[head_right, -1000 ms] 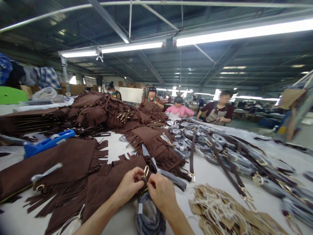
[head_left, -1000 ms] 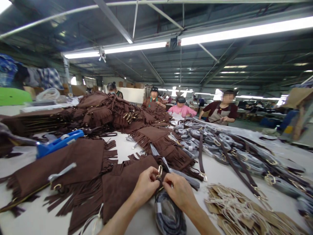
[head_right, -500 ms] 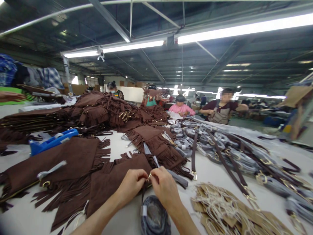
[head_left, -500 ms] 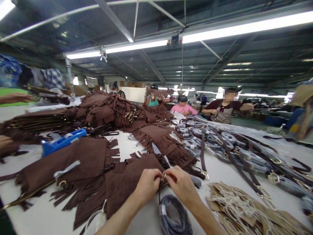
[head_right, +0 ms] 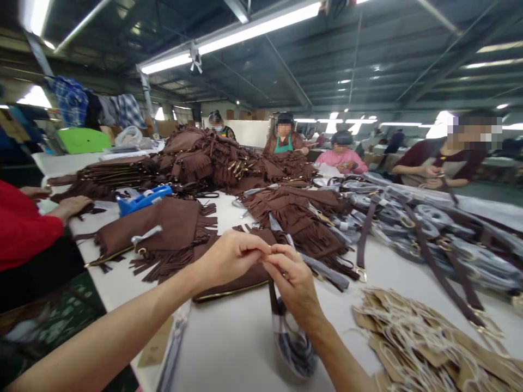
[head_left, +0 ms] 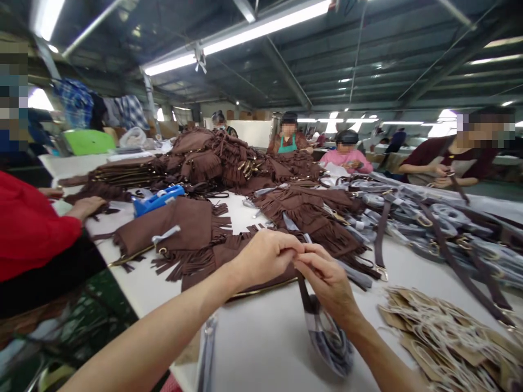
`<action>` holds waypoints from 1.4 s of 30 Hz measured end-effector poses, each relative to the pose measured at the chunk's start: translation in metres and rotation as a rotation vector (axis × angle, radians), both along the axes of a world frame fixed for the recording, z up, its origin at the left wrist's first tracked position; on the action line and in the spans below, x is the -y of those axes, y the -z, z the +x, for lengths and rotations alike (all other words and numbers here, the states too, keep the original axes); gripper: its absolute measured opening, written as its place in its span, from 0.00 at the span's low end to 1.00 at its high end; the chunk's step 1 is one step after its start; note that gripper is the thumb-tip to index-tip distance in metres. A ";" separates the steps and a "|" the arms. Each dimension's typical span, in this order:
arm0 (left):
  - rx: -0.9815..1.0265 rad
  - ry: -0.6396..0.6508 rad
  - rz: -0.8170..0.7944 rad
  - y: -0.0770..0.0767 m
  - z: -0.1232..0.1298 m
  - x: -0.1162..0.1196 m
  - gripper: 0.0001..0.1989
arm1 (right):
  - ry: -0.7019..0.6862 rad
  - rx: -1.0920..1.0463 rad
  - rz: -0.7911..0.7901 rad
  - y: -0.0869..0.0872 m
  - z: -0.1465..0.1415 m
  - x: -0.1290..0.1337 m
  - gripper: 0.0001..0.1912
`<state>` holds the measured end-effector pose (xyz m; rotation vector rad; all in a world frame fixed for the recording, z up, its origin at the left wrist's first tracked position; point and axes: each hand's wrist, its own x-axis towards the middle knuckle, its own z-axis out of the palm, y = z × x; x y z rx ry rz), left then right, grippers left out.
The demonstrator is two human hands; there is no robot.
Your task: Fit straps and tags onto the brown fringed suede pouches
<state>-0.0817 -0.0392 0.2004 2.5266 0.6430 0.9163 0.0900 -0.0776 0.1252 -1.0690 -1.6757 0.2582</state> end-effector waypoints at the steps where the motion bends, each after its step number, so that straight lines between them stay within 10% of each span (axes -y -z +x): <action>1: 0.028 -0.009 -0.033 -0.003 -0.003 0.000 0.13 | -0.041 -0.022 -0.024 -0.002 -0.003 0.002 0.09; 7: 0.065 -0.009 -0.127 -0.005 -0.012 0.003 0.14 | -0.178 -0.154 -0.202 -0.006 -0.018 0.011 0.10; 13: -0.189 -0.162 -0.169 0.052 -0.054 0.012 0.34 | -0.187 -0.217 -0.340 -0.030 0.004 0.020 0.11; 18: -0.381 -0.396 -0.188 0.082 -0.088 -0.006 0.07 | -0.440 -0.393 -0.560 -0.049 0.028 0.030 0.17; 27: -0.186 -0.357 -0.216 0.069 -0.096 -0.022 0.08 | -0.544 -0.066 -0.983 0.005 -0.031 0.024 0.10; 36: -0.070 -0.224 -0.176 0.087 -0.103 -0.030 0.17 | -0.352 0.126 -0.543 0.012 -0.066 -0.015 0.06; 42: -0.016 -0.075 -0.233 0.090 -0.107 -0.035 0.17 | -0.360 0.181 -0.648 0.019 -0.079 -0.037 0.08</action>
